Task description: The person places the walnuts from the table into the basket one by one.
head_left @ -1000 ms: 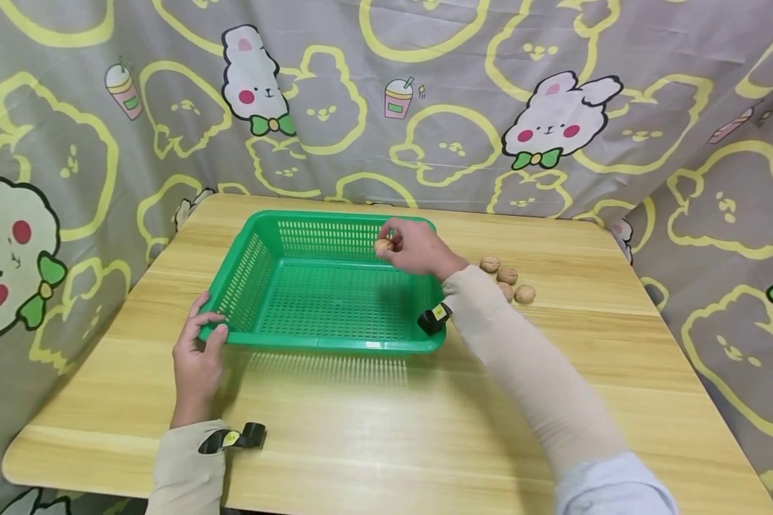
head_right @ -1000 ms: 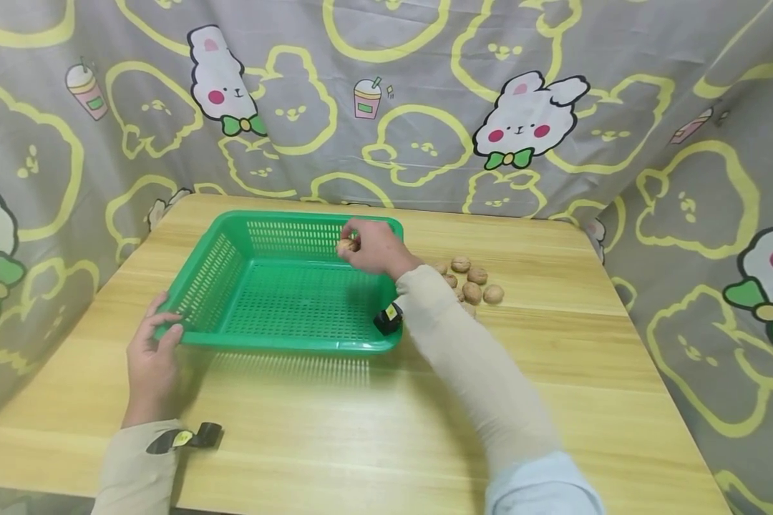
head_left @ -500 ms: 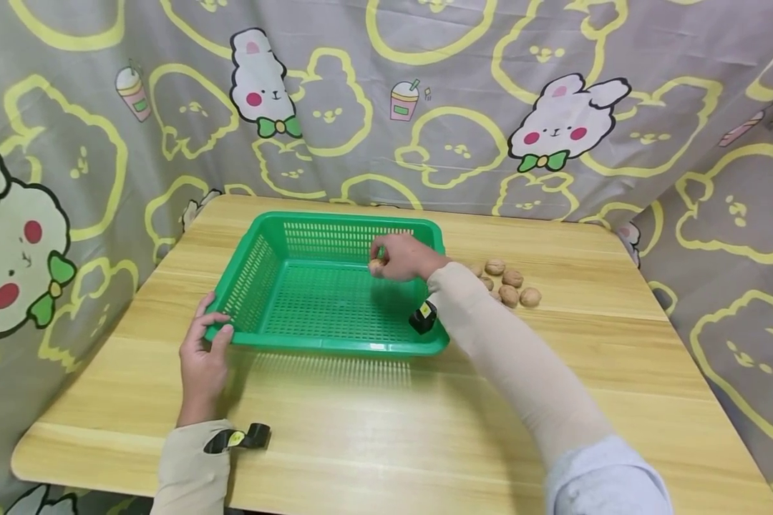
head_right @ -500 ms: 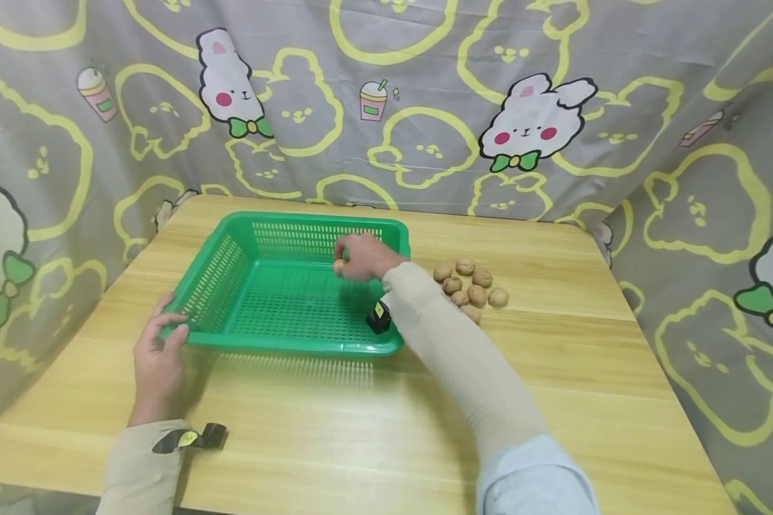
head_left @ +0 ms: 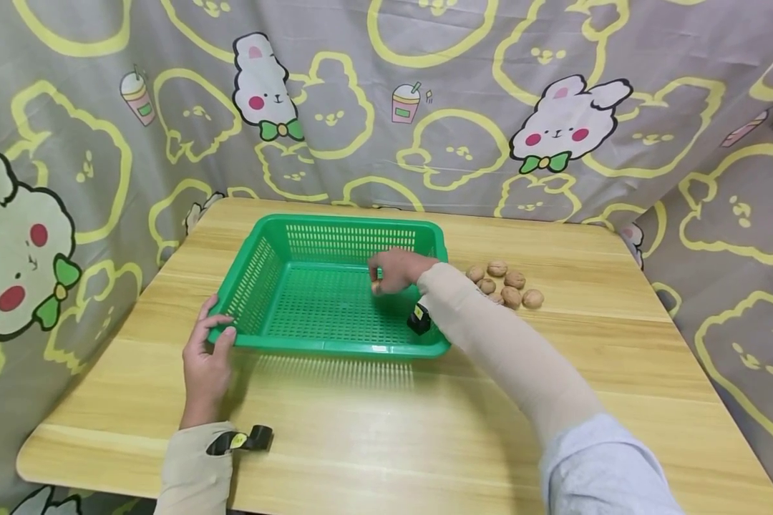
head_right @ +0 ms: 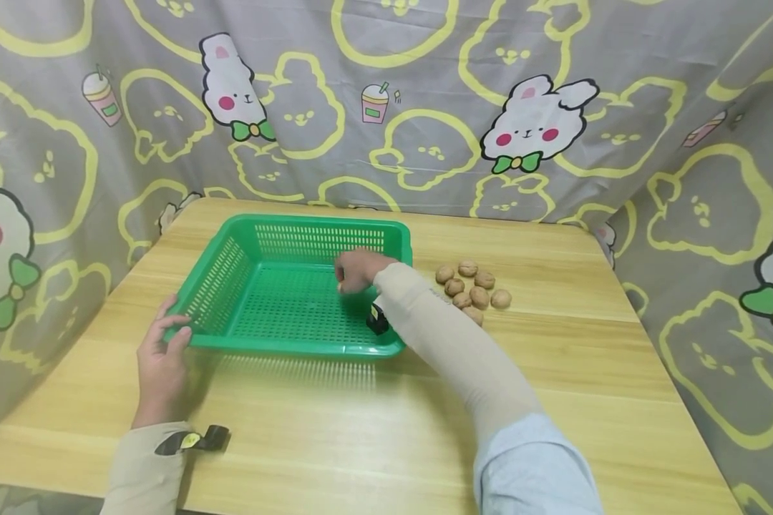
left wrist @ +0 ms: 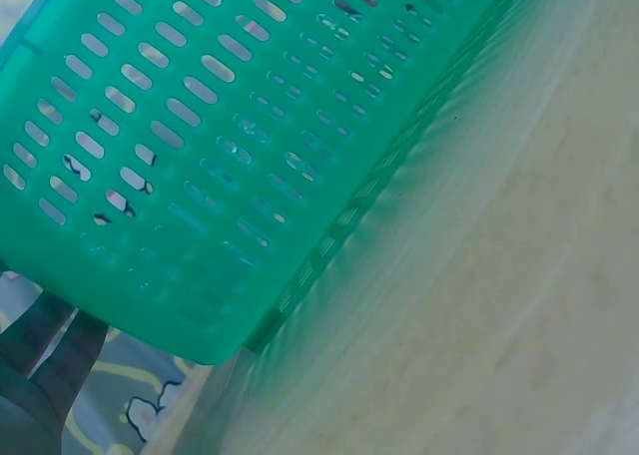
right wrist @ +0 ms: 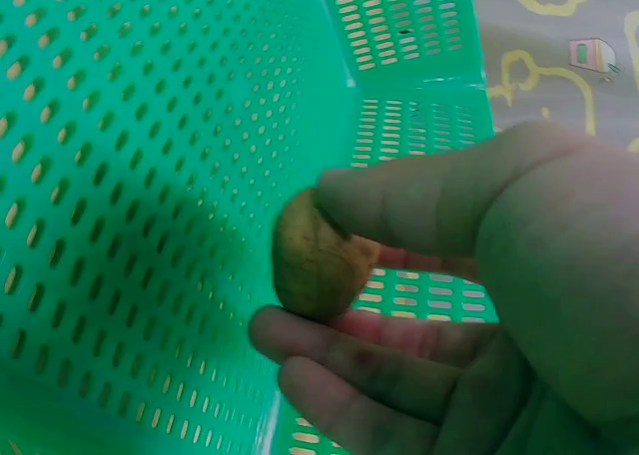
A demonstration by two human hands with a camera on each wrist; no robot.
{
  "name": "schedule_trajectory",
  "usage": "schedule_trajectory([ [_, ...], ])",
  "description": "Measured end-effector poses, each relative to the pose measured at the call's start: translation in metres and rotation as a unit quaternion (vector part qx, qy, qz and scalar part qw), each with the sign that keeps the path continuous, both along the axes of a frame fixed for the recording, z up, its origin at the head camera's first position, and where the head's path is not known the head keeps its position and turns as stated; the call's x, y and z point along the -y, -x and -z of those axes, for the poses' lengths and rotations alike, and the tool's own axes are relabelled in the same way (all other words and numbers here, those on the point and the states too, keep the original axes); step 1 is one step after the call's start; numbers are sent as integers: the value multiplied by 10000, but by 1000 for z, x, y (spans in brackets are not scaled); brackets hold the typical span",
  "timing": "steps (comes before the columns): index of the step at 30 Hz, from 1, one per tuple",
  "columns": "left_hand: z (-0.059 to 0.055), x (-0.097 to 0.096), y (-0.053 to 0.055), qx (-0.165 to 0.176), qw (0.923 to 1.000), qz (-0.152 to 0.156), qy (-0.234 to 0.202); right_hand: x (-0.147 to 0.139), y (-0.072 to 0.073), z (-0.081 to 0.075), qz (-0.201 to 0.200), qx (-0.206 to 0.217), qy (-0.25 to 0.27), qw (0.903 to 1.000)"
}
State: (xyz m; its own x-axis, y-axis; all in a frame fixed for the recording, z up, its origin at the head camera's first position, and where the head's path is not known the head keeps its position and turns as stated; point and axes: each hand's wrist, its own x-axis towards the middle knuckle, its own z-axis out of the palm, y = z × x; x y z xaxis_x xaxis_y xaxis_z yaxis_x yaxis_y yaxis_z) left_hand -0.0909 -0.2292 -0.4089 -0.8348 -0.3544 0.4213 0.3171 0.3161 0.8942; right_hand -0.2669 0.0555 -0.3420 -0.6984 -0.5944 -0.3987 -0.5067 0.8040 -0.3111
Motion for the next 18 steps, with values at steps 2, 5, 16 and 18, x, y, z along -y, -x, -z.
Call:
schedule_trajectory([
  [2,-7,-4,-3,13,10000,5,32,1,-1,1,-59,29,-132,9999],
  [5,-10,-5,-4,-12,10000,49,70,3,-2,1,-70,53,-222,9997],
  [16,20,12,9,-265,9993,206,-133,3,-2,3,150,108,-154,9997],
  [18,20,12,9,-283,9993,206,-127,3,-2,3,148,95,-156,9997],
])
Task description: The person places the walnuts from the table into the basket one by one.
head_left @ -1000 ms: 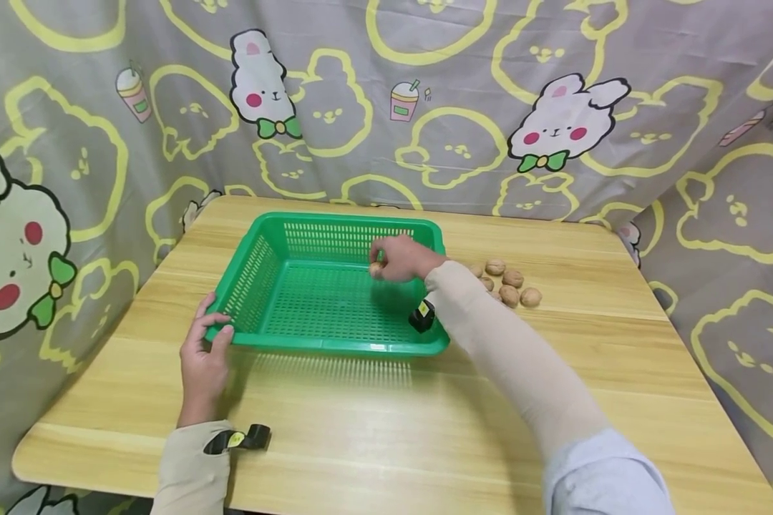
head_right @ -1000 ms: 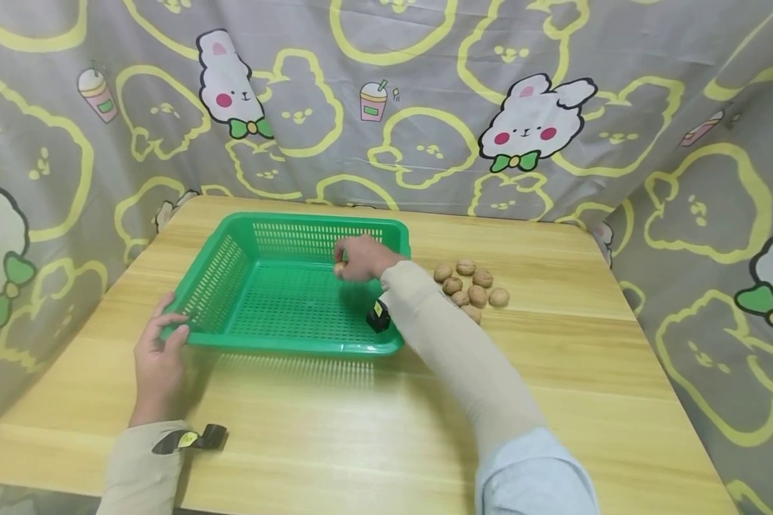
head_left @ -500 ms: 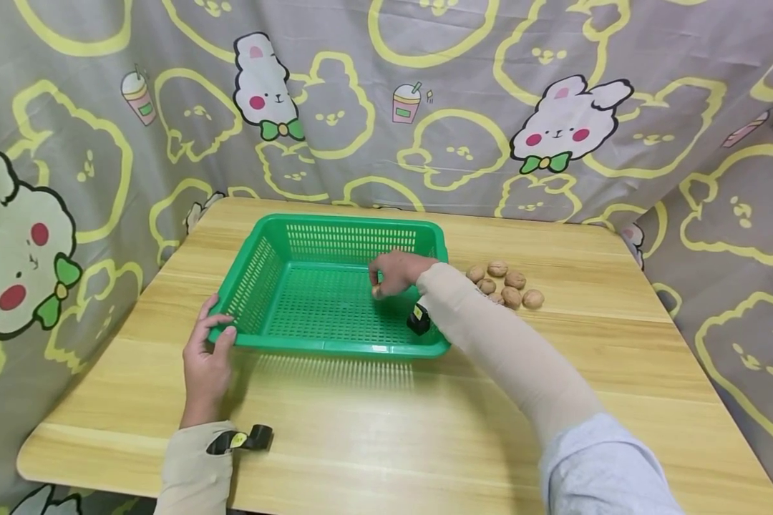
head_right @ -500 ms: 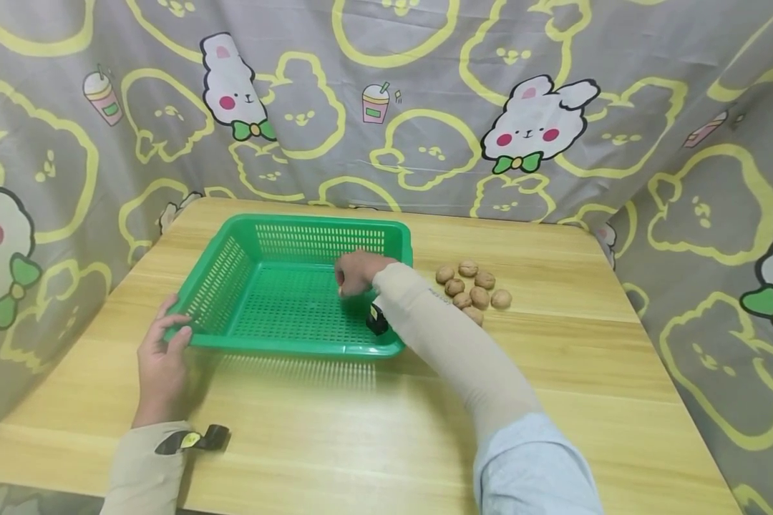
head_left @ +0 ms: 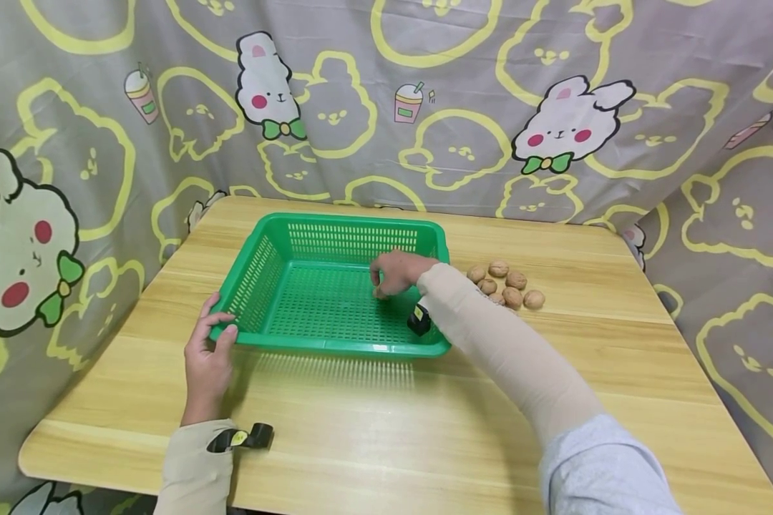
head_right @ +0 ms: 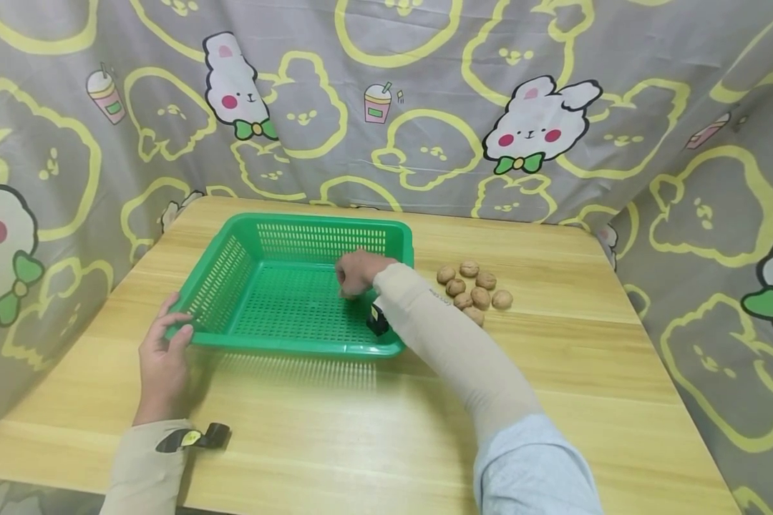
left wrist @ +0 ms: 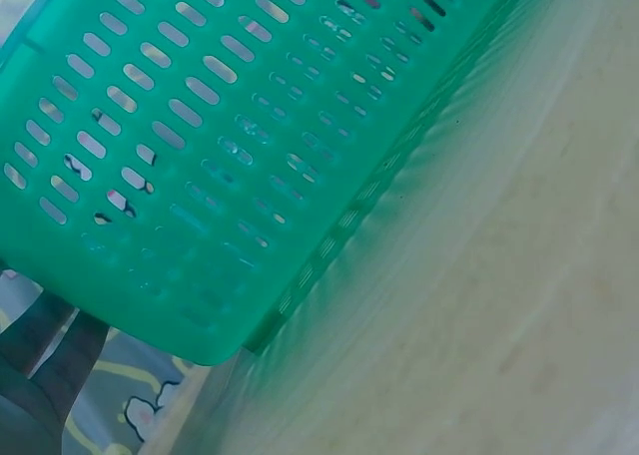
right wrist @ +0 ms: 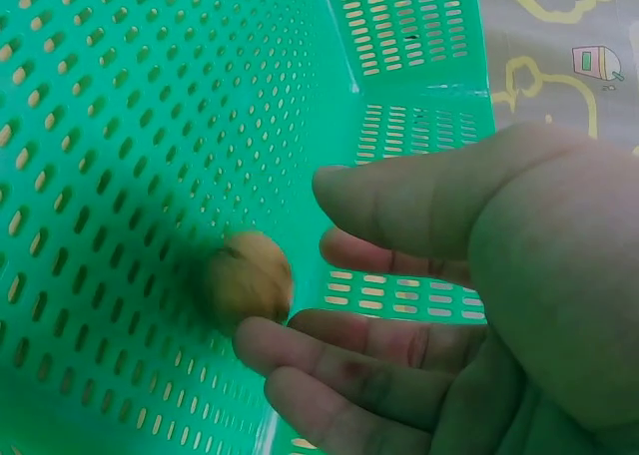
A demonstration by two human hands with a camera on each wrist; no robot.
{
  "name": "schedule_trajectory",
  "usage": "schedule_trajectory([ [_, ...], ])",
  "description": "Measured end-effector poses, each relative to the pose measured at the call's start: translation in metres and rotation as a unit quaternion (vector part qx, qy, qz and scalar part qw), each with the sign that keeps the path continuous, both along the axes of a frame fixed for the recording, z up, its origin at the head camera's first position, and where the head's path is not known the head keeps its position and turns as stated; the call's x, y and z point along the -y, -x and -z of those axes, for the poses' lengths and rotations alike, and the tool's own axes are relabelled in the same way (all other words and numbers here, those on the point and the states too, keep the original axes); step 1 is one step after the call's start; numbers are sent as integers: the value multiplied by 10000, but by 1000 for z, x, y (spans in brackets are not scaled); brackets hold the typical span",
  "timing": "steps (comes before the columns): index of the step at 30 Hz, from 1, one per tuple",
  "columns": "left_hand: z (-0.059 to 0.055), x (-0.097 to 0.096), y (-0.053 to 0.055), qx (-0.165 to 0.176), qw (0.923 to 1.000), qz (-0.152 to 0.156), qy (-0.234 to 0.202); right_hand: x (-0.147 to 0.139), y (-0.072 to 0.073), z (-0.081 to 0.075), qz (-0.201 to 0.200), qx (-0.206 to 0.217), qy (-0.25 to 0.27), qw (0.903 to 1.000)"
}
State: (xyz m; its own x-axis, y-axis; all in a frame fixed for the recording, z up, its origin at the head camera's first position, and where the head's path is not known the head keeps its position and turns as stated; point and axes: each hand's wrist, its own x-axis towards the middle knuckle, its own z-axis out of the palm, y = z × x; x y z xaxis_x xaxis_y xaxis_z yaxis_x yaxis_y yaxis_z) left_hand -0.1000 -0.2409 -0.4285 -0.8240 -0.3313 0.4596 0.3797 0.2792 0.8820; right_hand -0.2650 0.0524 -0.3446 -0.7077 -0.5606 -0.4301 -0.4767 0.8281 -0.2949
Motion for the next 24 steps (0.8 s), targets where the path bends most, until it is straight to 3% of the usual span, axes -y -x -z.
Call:
schedule_trajectory([
  [5,-2,-2,-2,157,9999,-67,11,-3,-1,-5,16,-58,73,10000],
  [12,-24,-15,-13,224,9996,-117,104,-13,-6,-21,82,-222,476,9986],
  [14,-23,-14,-12,256,9996,-120,95,-19,-7,-25,74,-333,634,9974],
  [21,3,3,1,260,9995,-114,106,-46,-16,-36,245,-689,1172,9904],
  [24,4,6,1,287,9994,-128,131,-59,-22,-38,336,-836,1376,9864],
])
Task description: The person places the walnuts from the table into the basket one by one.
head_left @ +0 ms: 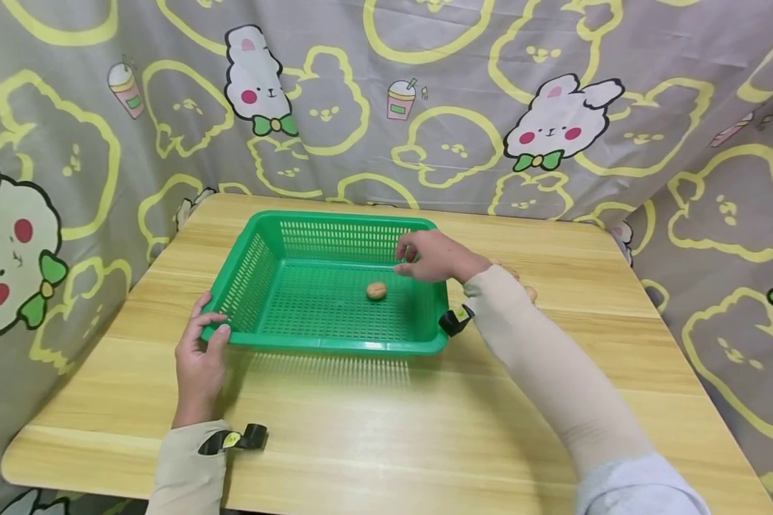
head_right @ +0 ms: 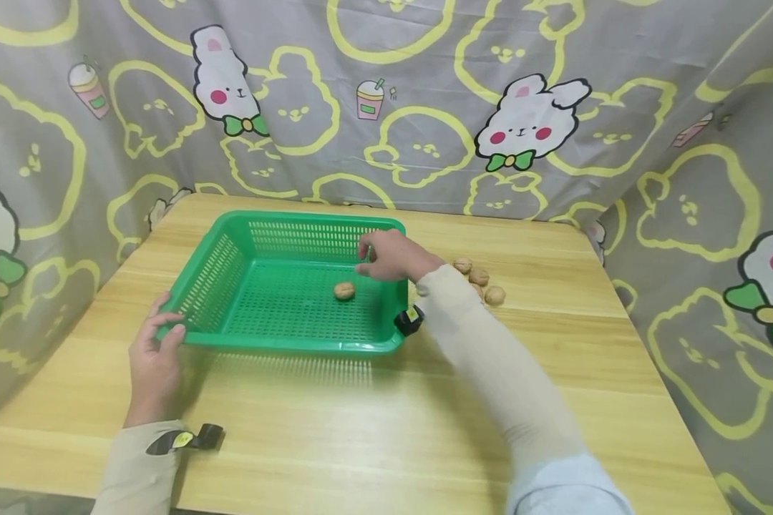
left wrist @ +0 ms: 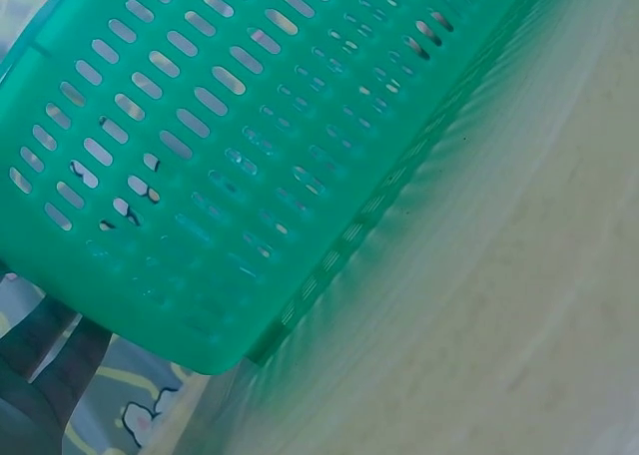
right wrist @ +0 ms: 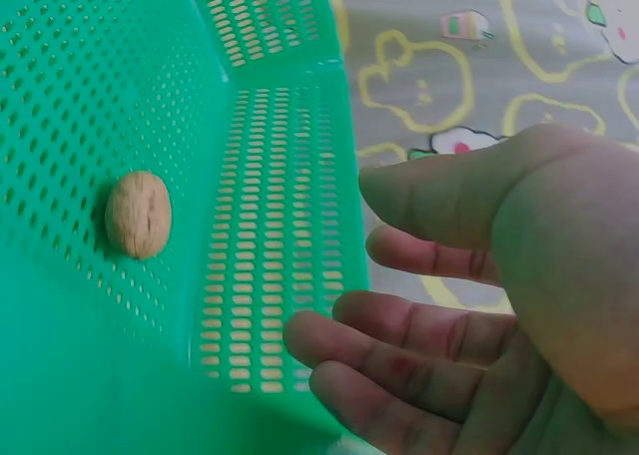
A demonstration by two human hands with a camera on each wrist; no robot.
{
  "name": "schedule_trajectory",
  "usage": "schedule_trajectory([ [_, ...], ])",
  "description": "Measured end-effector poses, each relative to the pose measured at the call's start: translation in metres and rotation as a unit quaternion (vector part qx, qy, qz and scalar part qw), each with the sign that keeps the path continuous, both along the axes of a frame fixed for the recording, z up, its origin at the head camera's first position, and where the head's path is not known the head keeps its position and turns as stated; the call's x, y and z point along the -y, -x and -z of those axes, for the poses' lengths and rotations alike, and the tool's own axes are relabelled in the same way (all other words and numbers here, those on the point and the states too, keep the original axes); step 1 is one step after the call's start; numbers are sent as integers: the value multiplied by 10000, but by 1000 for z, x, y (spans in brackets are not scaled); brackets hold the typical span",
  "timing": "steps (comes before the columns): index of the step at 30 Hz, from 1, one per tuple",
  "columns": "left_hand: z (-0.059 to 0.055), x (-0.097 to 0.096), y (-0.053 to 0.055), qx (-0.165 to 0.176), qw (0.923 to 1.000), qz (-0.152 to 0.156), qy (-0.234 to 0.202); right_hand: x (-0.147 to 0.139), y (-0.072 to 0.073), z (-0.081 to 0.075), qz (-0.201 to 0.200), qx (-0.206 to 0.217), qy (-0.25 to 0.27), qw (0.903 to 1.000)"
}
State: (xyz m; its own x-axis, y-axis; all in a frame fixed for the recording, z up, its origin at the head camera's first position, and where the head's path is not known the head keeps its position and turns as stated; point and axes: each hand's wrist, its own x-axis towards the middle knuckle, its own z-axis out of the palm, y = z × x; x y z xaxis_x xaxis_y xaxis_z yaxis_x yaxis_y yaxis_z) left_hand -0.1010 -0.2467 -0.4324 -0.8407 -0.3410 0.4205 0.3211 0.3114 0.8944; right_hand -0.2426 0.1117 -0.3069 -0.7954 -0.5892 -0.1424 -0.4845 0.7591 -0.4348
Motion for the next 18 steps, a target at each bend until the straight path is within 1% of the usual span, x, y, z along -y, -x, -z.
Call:
schedule_trajectory([
  [4,-4,0,-1,85,9999,-98,-1,-19,-11,-3,184,-174,338,9991],
  [7,-6,-1,-2,127,9998,-142,-60,-32,-19,-5,390,-304,567,9972],
  [9,-7,-2,-2,128,9998,-139,-103,-42,-24,-4,551,-317,698,9955],
  [13,-8,-5,-2,84,9998,-111,-133,-66,-31,3,872,-339,774,9926],
  [18,-6,-8,-1,-21,9999,-47,-156,-99,-38,18,1072,-454,694,9908],
])
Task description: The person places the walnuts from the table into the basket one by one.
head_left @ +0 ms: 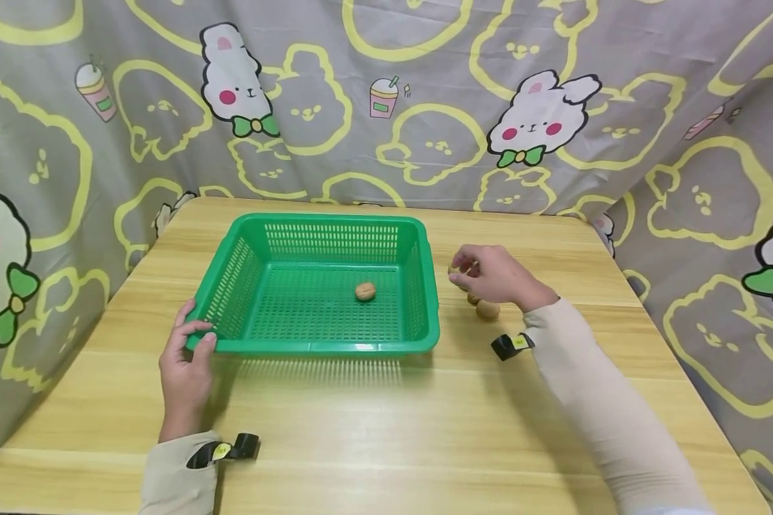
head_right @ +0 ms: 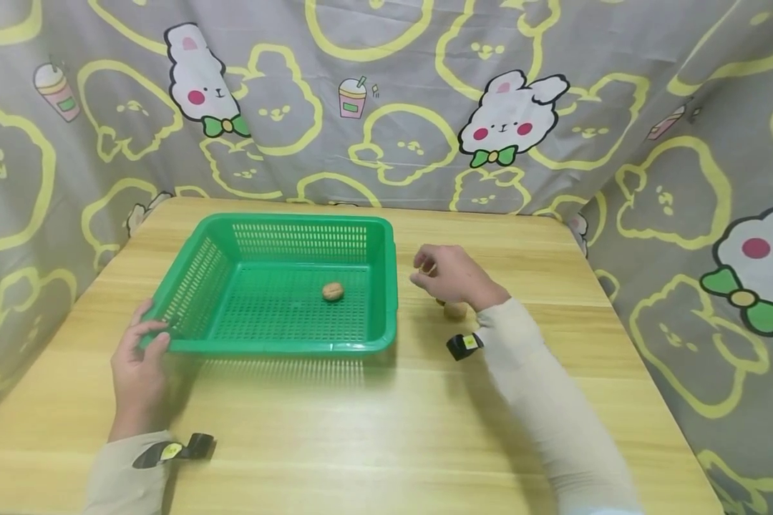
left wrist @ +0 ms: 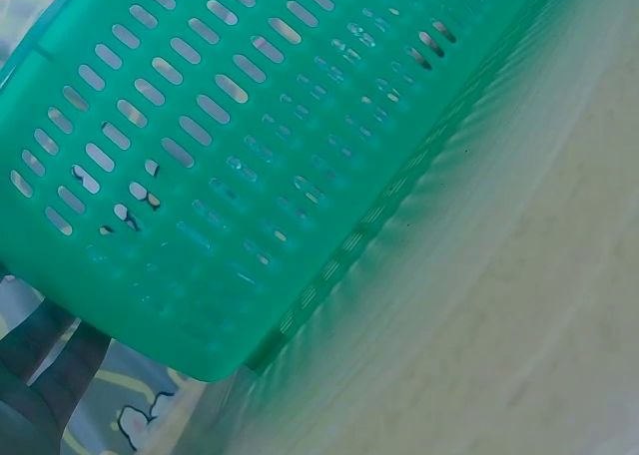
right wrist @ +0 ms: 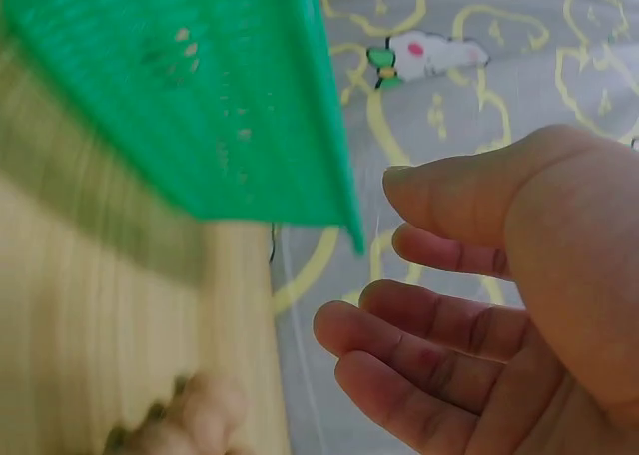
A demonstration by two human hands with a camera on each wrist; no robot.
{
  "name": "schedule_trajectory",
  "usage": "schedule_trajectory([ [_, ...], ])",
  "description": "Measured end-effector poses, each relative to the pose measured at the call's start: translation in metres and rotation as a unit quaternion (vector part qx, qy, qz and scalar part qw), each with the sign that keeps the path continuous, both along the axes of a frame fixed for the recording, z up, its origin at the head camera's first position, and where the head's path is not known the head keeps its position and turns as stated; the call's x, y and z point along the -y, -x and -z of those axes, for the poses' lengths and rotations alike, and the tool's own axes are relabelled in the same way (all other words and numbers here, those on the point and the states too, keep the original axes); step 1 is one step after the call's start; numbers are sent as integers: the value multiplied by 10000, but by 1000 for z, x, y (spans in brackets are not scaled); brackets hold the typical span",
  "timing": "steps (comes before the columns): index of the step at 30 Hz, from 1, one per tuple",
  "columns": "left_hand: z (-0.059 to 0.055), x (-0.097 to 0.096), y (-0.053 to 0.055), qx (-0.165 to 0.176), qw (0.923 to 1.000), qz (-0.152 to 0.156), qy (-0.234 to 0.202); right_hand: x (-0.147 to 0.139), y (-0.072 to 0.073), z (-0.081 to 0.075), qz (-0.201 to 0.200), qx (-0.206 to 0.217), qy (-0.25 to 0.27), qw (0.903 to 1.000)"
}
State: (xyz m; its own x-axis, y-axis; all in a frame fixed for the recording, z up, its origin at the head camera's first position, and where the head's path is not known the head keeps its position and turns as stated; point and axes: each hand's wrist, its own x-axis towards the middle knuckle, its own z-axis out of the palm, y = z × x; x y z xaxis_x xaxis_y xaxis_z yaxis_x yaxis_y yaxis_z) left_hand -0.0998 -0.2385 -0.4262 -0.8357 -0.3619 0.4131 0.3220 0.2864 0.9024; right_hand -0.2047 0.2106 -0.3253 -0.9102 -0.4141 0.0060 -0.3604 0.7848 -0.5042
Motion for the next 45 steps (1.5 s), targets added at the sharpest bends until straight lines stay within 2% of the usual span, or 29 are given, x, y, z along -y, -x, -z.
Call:
schedule_trajectory([
  [6,0,0,-3,18,10000,-38,74,-32,-5,21,157,-132,-12,9998],
  [12,2,0,-3,49,10000,-32,8,-55,-8,43,152,-254,-27,9996],
  [20,3,2,-5,100,9999,-10,80,-68,-11,68,397,48,-318,9987],
  [27,0,2,-2,12,9999,45,96,-70,-11,76,317,416,-378,9979],
  [35,1,1,1,2,9999,41,119,-72,-10,79,389,342,-328,9981],
  [41,2,1,-5,148,9998,-107,87,-70,-12,82,325,419,-261,9983],
  [45,2,0,-3,65,10000,-3,38,-70,-12,79,420,305,-195,9985],
])
